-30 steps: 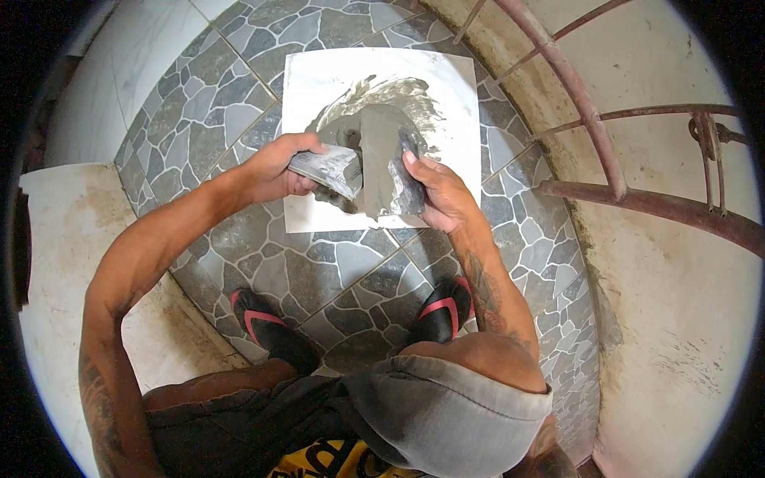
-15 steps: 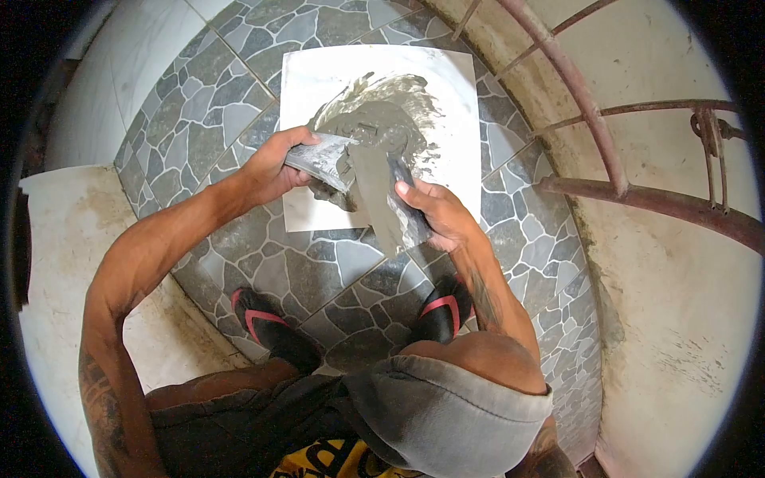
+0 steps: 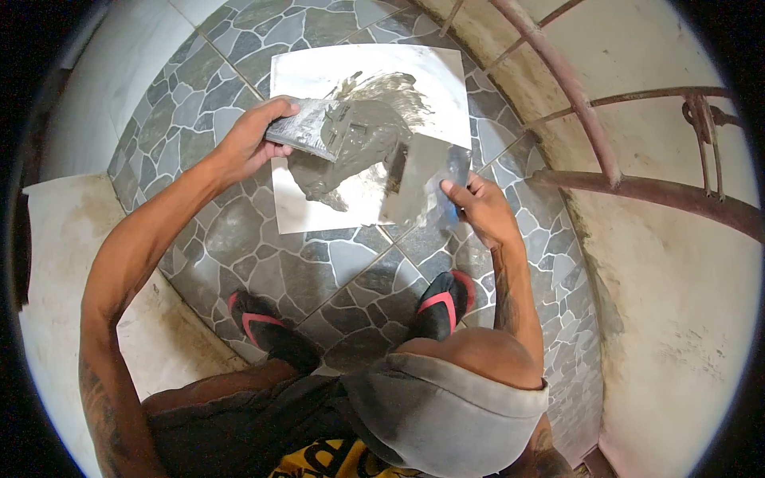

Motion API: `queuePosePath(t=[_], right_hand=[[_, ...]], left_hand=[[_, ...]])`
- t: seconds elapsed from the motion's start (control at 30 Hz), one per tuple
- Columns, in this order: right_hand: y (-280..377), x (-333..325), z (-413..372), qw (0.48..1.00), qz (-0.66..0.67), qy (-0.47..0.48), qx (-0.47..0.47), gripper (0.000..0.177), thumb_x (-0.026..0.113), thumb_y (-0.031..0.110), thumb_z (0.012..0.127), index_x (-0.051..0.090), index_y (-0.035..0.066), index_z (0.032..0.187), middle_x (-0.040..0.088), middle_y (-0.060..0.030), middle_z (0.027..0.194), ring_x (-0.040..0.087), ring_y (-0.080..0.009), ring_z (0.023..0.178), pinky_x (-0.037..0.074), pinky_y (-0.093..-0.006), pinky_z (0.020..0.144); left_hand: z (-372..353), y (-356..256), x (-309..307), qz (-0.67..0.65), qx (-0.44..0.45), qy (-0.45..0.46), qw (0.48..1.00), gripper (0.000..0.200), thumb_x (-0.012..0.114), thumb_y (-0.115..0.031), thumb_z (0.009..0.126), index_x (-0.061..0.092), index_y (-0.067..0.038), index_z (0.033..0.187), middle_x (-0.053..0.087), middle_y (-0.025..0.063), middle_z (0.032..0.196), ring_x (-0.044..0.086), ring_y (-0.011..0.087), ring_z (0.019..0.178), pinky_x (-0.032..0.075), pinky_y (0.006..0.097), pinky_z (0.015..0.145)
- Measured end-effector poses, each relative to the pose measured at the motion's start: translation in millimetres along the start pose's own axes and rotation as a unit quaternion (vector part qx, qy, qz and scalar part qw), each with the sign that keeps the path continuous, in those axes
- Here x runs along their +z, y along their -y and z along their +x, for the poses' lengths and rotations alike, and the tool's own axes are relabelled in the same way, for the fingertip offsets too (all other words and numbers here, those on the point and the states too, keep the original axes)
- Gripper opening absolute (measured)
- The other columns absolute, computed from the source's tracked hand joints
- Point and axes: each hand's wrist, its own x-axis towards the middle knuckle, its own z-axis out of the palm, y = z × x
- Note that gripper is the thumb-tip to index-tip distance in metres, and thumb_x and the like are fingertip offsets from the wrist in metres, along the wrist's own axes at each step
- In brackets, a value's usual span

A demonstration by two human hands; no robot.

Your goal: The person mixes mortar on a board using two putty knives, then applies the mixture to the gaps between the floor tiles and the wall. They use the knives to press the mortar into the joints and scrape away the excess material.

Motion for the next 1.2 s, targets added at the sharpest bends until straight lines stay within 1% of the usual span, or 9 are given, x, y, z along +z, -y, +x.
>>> queuePosePath(t=[0.07, 0.1, 0.2, 0.47, 0.7, 0.8, 0.83, 0.97, 1.2], right_hand=[[-20.4, -25.4, 20.9, 0.995, -0.082, -0.056, 0.016, 0.021, 0.066, 0.020, 0.094, 0.065, 0.001, 0.103, 0.064, -0.0007, 0.080, 0.054, -0.0078, 0.061, 0.044, -0.0241, 0.054], [-17.0, -19.8, 19.5, 0.996, -0.052, -0.072, 0.001, 0.019, 0.065, 0.020, 0.094, 0.064, 0.001, 0.095, 0.059, 0.0005, 0.072, 0.048, -0.0070, 0.054, 0.038, -0.0243, 0.049], [-26.5, -25.9, 25.6, 0.996, -0.034, -0.077, 0.028, 0.018, 0.065, 0.021, 0.094, 0.063, 0.003, 0.093, 0.056, 0.0022, 0.070, 0.045, -0.0068, 0.055, 0.034, -0.0249, 0.048], [-57.1, -30.1, 80.7, 0.983, -0.150, -0.105, 0.023, 0.023, 0.064, 0.020, 0.091, 0.065, -0.003, 0.095, 0.061, -0.0033, 0.073, 0.053, -0.0131, 0.059, 0.042, -0.0313, 0.052], [-25.5, 35.8, 84.9, 0.985, -0.145, -0.090, -0.019, 0.026, 0.063, 0.020, 0.090, 0.065, -0.005, 0.092, 0.061, -0.0070, 0.071, 0.054, -0.0158, 0.060, 0.043, -0.0345, 0.055], [-38.3, 42.3, 102.8, 0.974, -0.204, -0.064, -0.073, 0.024, 0.061, 0.019, 0.094, 0.063, -0.004, 0.095, 0.060, -0.0047, 0.070, 0.054, -0.0136, 0.059, 0.045, -0.0323, 0.054], [-14.4, 54.1, 85.0, 0.971, -0.222, -0.050, -0.071, 0.026, 0.059, 0.020, 0.095, 0.062, -0.006, 0.094, 0.060, -0.0073, 0.068, 0.057, -0.0152, 0.060, 0.046, -0.0344, 0.055], [5.5, 77.6, 73.0, 0.935, -0.324, -0.048, -0.135, 0.035, 0.058, 0.024, 0.087, 0.062, -0.009, 0.095, 0.063, -0.0316, 0.078, 0.065, -0.0449, 0.077, 0.050, -0.0477, 0.073], [34.5, 102.1, 35.6, 0.891, -0.396, -0.073, -0.210, 0.033, 0.057, 0.021, 0.087, 0.059, -0.011, 0.098, 0.062, -0.0316, 0.074, 0.064, -0.0472, 0.073, 0.050, -0.0515, 0.072]], left_hand=[[0.1, 0.6, -1.6, 0.020, -0.004, 0.006, 1.000, 0.022, 0.056, -0.021, 0.092, 0.060, -0.001, 0.100, 0.061, 0.0052, 0.082, 0.056, 0.0107, 0.061, 0.048, 0.0238, 0.055], [-0.8, 0.6, -1.8, 0.030, -0.006, 0.009, 0.999, 0.022, 0.056, -0.021, 0.093, 0.060, -0.001, 0.100, 0.061, 0.0050, 0.082, 0.056, 0.0105, 0.061, 0.049, 0.0236, 0.056], [-3.3, -0.1, -2.5, 0.047, -0.013, 0.000, 0.999, 0.023, 0.056, -0.022, 0.093, 0.060, -0.001, 0.101, 0.061, 0.0047, 0.083, 0.058, 0.0099, 0.063, 0.050, 0.0225, 0.055], [-4.6, 2.3, 0.9, 0.064, -0.026, -0.007, 0.998, 0.026, 0.056, -0.022, 0.094, 0.059, 0.000, 0.107, 0.061, 0.0046, 0.086, 0.058, 0.0091, 0.063, 0.052, 0.0218, 0.058], [-0.2, 0.8, 3.9, 0.066, -0.010, 0.028, 0.997, 0.029, 0.056, -0.023, 0.094, 0.058, 0.000, 0.110, 0.062, 0.0055, 0.087, 0.058, 0.0087, 0.063, 0.050, 0.0210, 0.055], [-1.7, 1.4, 5.6, 0.080, -0.011, 0.006, 0.997, 0.029, 0.055, -0.023, 0.094, 0.058, 0.001, 0.109, 0.062, 0.0059, 0.087, 0.058, 0.0092, 0.061, 0.049, 0.0211, 0.054], [-2.6, 2.1, 6.1, 0.084, -0.018, 0.001, 0.996, 0.029, 0.055, -0.023, 0.094, 0.057, 0.001, 0.109, 0.062, 0.0059, 0.087, 0.058, 0.0093, 0.061, 0.049, 0.0211, 0.054], [-7.6, 1.9, 5.3, 0.108, -0.037, -0.014, 0.993, 0.029, 0.054, -0.024, 0.094, 0.056, 0.001, 0.109, 0.062, 0.0058, 0.087, 0.059, 0.0095, 0.060, 0.049, 0.0212, 0.053], [-9.8, 5.6, -2.8, 0.095, -0.068, -0.059, 0.991, 0.031, 0.056, -0.026, 0.091, 0.056, 0.000, 0.108, 0.063, 0.0063, 0.087, 0.059, 0.0097, 0.060, 0.048, 0.0222, 0.053]])
